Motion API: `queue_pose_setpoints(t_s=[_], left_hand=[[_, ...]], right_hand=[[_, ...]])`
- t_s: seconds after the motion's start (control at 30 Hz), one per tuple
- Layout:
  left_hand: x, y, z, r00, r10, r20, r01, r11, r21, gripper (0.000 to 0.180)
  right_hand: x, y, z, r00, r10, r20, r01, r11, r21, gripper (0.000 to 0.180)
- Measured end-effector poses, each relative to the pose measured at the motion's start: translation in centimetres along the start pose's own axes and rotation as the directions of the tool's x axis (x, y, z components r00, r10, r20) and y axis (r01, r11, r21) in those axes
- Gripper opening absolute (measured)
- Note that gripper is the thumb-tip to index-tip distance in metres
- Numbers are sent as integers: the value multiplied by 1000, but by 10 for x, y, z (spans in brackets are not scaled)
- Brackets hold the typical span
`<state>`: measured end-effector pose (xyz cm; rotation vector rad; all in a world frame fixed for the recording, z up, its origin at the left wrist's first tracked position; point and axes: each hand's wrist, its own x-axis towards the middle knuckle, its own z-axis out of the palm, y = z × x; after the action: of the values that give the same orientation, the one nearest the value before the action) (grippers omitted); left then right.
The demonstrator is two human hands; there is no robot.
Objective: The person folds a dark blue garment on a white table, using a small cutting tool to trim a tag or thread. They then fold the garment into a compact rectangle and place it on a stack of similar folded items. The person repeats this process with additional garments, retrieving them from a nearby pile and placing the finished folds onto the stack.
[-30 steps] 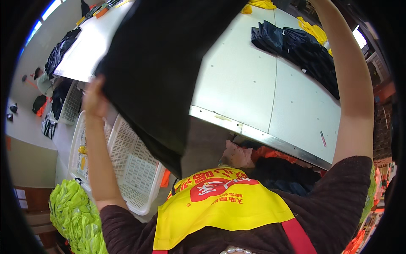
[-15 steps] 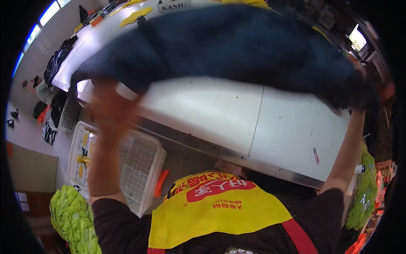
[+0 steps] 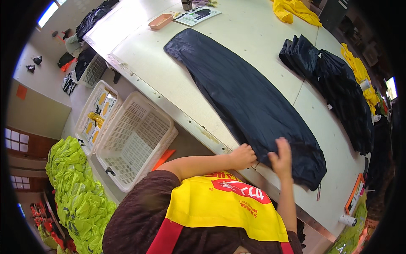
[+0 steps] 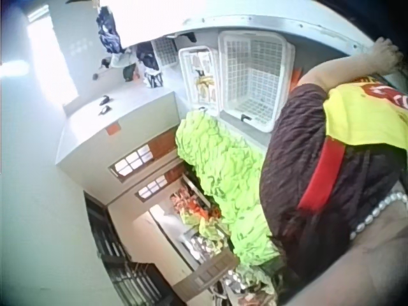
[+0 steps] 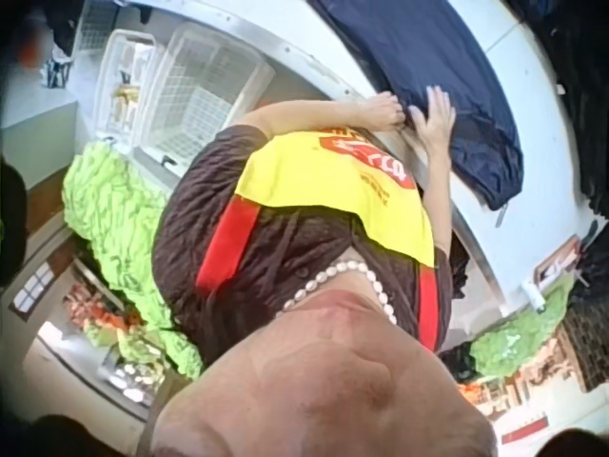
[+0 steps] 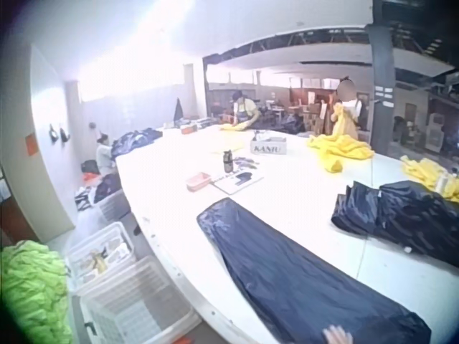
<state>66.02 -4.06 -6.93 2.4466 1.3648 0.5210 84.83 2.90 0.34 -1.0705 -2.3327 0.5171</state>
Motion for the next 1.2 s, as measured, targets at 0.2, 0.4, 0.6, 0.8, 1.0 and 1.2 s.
queue_pose_setpoints(t_s=[0.2,0.4,0.6,0.8,1.0,1.2], left_hand=[[7,-40,-52,998,10,-66,4,977,213,22],[-52,-282,-172,525,-811,-257,837,437,329,26],[-151,-415,-254,269,-903,-337,914,349,-208,51],[-118,-436,-273,441,-897,19,718,341,-606,59],[-44,-449,-367,638,-765,88,553,377,-743,22],[66,-391,-428,839,-344,-421,-232,473,-850,23]], right_hand=[[-20,49,59,1000,-1,30,5,992,-126,37],[-19,63,34,996,-7,84,11,999,-49,31],[-8,72,9,932,349,94,-352,936,17,19],[21,-7,21,889,405,213,-334,892,-305,67],[10,11,51,853,519,53,-500,843,-197,47],[0,14,68,865,500,-38,-497,845,-199,50]])
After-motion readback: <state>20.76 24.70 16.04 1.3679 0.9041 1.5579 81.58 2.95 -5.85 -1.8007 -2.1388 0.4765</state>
